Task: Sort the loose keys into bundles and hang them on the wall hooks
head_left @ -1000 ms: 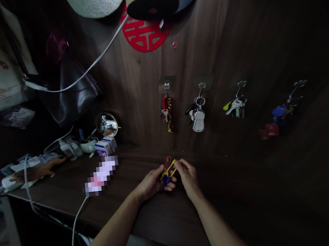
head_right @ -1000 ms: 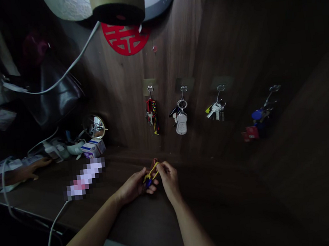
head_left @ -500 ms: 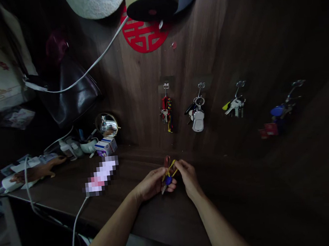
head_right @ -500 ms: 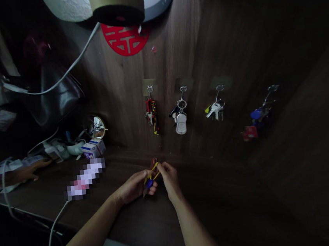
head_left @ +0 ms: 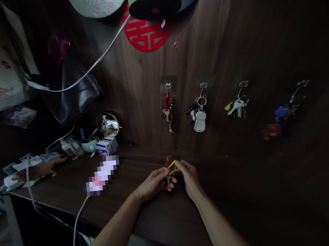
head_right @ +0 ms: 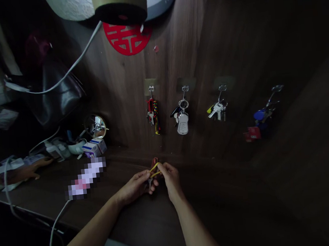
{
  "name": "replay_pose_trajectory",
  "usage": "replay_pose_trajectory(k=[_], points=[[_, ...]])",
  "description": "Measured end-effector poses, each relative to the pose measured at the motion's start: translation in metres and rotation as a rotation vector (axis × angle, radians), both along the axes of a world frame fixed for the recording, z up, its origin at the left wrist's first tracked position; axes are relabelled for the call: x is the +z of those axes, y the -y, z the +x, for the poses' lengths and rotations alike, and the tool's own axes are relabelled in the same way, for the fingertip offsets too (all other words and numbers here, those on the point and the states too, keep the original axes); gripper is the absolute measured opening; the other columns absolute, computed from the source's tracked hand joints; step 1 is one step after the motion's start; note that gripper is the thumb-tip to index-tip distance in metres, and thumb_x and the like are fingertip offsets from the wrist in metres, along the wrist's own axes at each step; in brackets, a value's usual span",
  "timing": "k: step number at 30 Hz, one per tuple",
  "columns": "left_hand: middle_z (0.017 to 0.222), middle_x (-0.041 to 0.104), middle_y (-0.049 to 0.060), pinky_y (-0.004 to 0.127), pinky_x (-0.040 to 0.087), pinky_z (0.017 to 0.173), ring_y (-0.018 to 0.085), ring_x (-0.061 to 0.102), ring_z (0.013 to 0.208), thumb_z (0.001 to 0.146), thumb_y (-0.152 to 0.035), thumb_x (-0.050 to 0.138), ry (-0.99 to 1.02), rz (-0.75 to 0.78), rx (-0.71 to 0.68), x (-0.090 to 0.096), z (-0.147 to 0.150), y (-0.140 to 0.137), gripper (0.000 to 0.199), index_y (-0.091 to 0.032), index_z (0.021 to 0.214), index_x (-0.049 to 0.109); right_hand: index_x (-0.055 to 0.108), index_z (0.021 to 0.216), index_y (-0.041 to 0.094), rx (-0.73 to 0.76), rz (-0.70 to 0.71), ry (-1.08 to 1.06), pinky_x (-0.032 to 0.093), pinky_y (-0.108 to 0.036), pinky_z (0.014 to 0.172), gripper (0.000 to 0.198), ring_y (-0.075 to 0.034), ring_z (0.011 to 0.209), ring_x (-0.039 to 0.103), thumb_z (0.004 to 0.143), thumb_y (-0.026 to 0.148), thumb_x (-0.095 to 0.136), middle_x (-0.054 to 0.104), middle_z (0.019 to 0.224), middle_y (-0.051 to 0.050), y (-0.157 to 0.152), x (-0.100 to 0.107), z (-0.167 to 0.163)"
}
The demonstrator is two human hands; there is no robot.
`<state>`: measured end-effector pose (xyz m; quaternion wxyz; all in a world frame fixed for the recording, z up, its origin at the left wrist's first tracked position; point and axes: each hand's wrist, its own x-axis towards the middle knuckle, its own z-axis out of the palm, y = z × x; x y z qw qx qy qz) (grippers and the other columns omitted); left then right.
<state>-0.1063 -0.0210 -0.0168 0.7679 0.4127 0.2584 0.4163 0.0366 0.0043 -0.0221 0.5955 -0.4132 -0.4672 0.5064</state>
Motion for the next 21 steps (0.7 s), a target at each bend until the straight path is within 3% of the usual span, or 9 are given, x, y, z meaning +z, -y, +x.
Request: replay_pose_trajectory(k=[4, 11, 21], points=[[0.083, 0.062, 0.007, 0.023, 0.045, 0.06, 0.012, 0.059, 0.068, 0.077, -0.036, 0.064, 0.038, -0.016, 0.013, 0.0015, -0.0007, 0.0001, 0.027, -0.012, 0.089, 0.059, 0.053, 0.053, 0.019, 0.024, -0.025, -0.038, 0.031, -0.024, 0.05, 0.033, -0.011, 0.049, 0.041, 0.065, 0.047, 0.066, 0.049, 0.05, 0.004, 0.0012, 0.0025, -0.0006], [0.075, 0.061, 0.004, 0.028, 0.048, 0.063, 0.014, 0.06, 0.065, 0.075, -0.033, 0.067, 0.095, -0.037, 0.011, 0.0028, -0.0026, -0.0004, 0.023, -0.014, 0.084, 0.056, 0.056, 0.057, 0.019, 0.12, -0.076, -0.208, 0.034, -0.023, 0.054, 0.025, -0.011, 0.056, 0.045, 0.065, 0.039, 0.069, 0.053, 0.058, 0.004, 0.0029, 0.007, 0.0008], [0.067, 0.061, 0.002, 0.018, 0.037, 0.048, 0.007, 0.051, 0.049, 0.073, -0.038, 0.065, -0.066, 0.038, 0.068, 0.0018, -0.0016, -0.0018, 0.027, -0.014, 0.079, 0.055, 0.056, 0.055, 0.02, 0.091, -0.059, -0.202, 0.033, -0.023, 0.052, 0.028, -0.01, 0.053, 0.044, 0.062, 0.041, 0.072, 0.052, 0.055, 0.004, 0.0011, 0.0067, -0.0006]])
